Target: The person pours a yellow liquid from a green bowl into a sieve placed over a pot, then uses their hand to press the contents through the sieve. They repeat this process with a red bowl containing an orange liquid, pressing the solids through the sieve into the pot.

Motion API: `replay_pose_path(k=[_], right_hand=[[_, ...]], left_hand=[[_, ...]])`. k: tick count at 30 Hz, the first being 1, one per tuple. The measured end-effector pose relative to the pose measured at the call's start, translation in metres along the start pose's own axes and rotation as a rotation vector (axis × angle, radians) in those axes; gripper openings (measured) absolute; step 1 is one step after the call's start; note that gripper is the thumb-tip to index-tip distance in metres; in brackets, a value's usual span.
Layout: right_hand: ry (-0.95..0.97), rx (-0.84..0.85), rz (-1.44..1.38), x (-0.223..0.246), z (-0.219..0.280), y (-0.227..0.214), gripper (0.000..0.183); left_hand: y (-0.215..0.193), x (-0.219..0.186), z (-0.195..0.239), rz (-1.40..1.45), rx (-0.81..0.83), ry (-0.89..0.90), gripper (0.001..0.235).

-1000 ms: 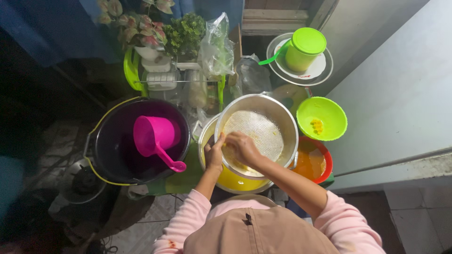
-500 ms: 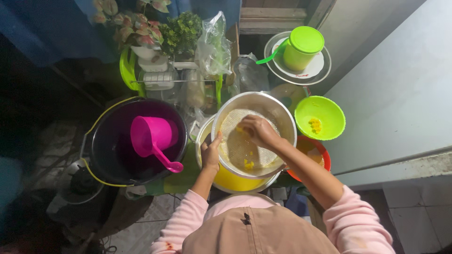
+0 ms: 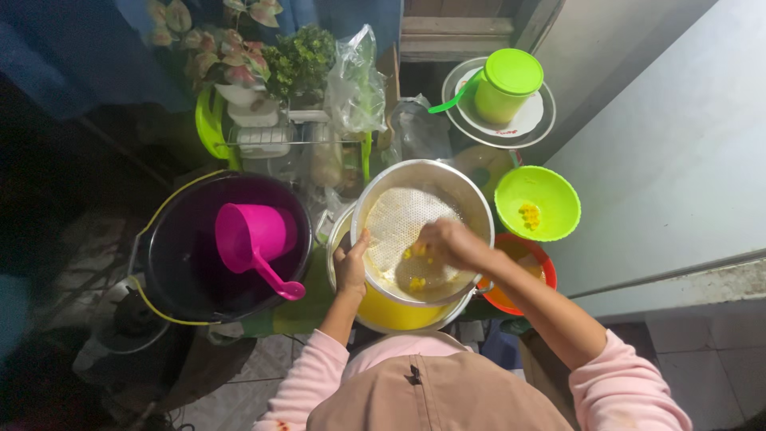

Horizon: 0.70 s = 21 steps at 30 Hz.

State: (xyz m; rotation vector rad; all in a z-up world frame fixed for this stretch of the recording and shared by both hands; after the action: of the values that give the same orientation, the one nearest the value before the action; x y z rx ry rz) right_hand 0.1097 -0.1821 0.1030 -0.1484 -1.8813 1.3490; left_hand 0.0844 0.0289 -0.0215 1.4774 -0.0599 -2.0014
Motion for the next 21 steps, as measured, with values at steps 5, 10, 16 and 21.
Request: replay_pose_path(k=[5, 10, 16, 21], right_hand=[[0.147, -0.27, 0.328, -0.034, 0.004, -0.042, 0.037], [0.156, -0.232, 0.307, -0.005, 0.025, 0.0, 0.024], [0.205, -0.157, -0.086, 0.01, 0.029, 0.038, 0.024], [0.236, -0.471, 0.227, -0.052, 0.006, -0.021, 0.027]], left_hand=[[0.006, -0.013, 0.006, -0.05, 0.049, 0.085, 0.048], [0.002, -0.012, 0.007, -0.015, -0.011, 0.087, 0.045], [0.002, -0.01, 0.002, -0.03, 0.002, 0.092, 0.044], [0.003, -0.004, 0.005, -0.058, -0.02, 0.056, 0.044]])
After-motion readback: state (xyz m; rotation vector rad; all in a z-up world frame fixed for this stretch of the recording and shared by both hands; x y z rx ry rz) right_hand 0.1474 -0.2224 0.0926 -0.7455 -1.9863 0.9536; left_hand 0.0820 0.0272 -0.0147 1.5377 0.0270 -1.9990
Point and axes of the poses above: each hand's wrist, its own z-axis away from the middle knuckle, its own y-axis out of the palm, x = y × z, the point moved 7 cm from there along -z, towards the middle knuckle
